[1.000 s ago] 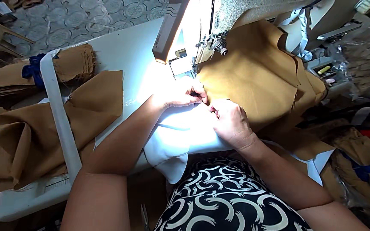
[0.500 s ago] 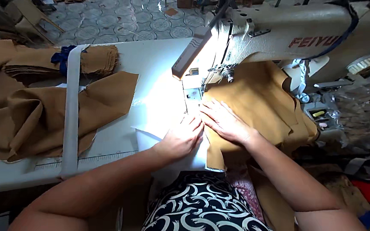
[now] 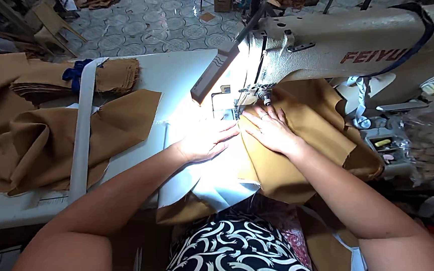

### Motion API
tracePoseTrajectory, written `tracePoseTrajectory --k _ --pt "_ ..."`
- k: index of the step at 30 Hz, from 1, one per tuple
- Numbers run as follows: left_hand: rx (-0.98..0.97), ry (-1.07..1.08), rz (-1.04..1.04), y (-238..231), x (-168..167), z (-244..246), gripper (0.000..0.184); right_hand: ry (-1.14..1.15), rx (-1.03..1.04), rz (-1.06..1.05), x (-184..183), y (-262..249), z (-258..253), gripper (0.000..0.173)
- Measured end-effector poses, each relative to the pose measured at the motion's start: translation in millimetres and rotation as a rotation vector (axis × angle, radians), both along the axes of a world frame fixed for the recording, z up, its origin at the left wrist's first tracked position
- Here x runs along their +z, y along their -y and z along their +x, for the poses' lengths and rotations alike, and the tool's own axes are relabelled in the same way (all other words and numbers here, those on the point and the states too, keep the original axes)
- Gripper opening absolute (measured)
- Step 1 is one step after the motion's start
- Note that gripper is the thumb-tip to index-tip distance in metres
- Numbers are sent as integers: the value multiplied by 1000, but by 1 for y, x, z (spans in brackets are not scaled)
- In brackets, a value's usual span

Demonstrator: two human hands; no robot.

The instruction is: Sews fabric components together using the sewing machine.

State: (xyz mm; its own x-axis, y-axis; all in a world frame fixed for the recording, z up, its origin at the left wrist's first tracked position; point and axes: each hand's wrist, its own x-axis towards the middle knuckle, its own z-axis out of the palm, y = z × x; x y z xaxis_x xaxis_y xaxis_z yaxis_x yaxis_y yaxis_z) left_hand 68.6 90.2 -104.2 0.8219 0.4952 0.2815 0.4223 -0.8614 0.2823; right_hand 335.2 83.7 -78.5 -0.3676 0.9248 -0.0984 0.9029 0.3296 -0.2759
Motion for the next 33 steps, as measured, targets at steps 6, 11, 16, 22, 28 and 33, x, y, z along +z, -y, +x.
tracePoseTrajectory --k 6,11,16,22,28,33 --pt "39 -55 -38 -12 8 1 50 -1 23 40 -3 -22 5 58" --pt "67 -111 -16 -12 11 4 51 -3 52 30 0 -24 10 57" --pt "84 -138 -27 -16 10 3 51 16 73 38 0 -31 13 57" --pt "18 -208 34 -37 15 -1 51 4 90 55 2 -42 13 58" --pt "-124 -247 188 -38 39 14 42 -110 153 249 14 -2 1 48" --pt "-225 -136 213 -41 36 31 28 -300 481 686 6 67 -2 47"
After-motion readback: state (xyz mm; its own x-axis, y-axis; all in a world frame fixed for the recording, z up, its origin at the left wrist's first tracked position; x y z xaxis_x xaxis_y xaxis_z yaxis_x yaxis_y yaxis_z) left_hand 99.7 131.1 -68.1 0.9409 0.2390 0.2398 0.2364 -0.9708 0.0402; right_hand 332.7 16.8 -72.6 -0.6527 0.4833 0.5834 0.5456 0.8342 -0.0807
